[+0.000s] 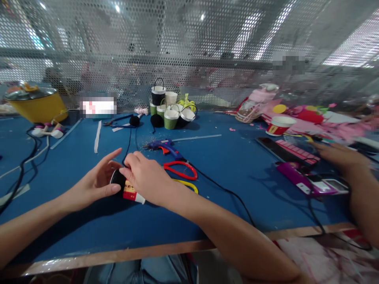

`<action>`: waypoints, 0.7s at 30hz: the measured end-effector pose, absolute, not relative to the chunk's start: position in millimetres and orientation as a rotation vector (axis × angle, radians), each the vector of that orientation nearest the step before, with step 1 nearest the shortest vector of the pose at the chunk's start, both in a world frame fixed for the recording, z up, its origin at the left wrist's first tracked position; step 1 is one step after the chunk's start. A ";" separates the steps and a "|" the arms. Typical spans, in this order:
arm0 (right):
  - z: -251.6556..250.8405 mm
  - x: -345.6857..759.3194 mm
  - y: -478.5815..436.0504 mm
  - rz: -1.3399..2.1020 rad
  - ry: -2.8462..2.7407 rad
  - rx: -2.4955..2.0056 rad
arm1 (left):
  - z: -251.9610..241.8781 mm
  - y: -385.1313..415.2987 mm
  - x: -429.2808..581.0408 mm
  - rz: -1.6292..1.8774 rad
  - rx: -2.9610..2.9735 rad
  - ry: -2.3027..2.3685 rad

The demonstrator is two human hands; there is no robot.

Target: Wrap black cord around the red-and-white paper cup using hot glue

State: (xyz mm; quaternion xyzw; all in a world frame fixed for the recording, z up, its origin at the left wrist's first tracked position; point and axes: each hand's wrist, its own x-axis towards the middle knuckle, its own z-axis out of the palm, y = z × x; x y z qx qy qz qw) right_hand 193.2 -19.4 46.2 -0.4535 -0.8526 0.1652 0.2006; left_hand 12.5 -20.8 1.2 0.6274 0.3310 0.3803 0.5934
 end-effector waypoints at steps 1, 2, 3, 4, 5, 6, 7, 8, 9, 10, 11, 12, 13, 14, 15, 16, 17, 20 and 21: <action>46.4 193.8 -18.2 0.481 -2.364 -1.263 | 1.1 -21.2 12.8 0.896 1.473 0.753; 46.7 194.6 -17.0 0.510 -2.347 -1.256 | 0.9 -21.5 12.9 0.907 1.486 0.738; 46.8 195.4 -15.8 0.538 -2.332 -1.248 | 0.8 -21.8 13.0 0.918 1.496 0.725; 46.9 196.2 -14.7 0.562 -2.320 -1.240 | 0.7 -21.9 13.0 0.926 1.502 0.716; 46.9 196.9 -14.0 0.580 -2.310 -1.231 | 0.7 -22.0 12.9 0.934 1.507 0.710; 46.8 197.4 -13.5 0.596 -2.302 -1.224 | 0.7 -22.0 12.8 0.939 1.512 0.705; 46.8 197.8 -13.4 0.611 -2.298 -1.218 | 0.9 -21.9 12.7 0.942 1.518 0.700; 46.8 198.1 -13.4 0.628 -2.297 -1.214 | 1.1 -21.7 12.7 0.943 1.527 0.692; 46.7 198.2 -13.5 0.648 -2.300 -1.211 | 1.5 -21.6 12.7 0.944 1.539 0.685; 46.7 198.2 -13.8 0.666 -2.306 -1.210 | 1.8 -21.4 12.8 0.945 1.550 0.677; 46.5 198.2 -14.0 0.677 -2.311 -1.212 | 2.3 -21.3 12.9 0.945 1.561 0.672; 46.2 198.0 -14.4 0.681 -2.317 -1.213 | 2.7 -21.3 13.0 0.943 1.569 0.672; 45.7 197.7 -14.7 0.676 -2.320 -1.216 | 3.1 -21.3 13.0 0.939 1.574 0.678; 45.2 197.2 -15.2 0.664 -2.323 -1.220 | 3.5 -21.5 13.0 0.931 1.576 0.687; 44.5 196.5 -15.8 0.644 -2.325 -1.225 | 3.9 -21.7 12.9 0.921 1.573 0.701; 43.8 195.6 -16.6 0.619 -2.328 -1.233 | 4.3 -21.9 12.9 0.906 1.567 0.717; 43.2 194.5 -17.5 0.592 -2.333 -1.243 | 4.5 -22.2 12.8 0.891 1.557 0.736; 41.3 190.5 -20.6 0.512 -2.362 -1.266 | 4.6 -22.8 12.9 0.847 1.513 0.789; 40.5 189.1 -21.6 0.485 -2.378 -1.270 | 4.5 -22.9 13.1 0.840 1.498 0.801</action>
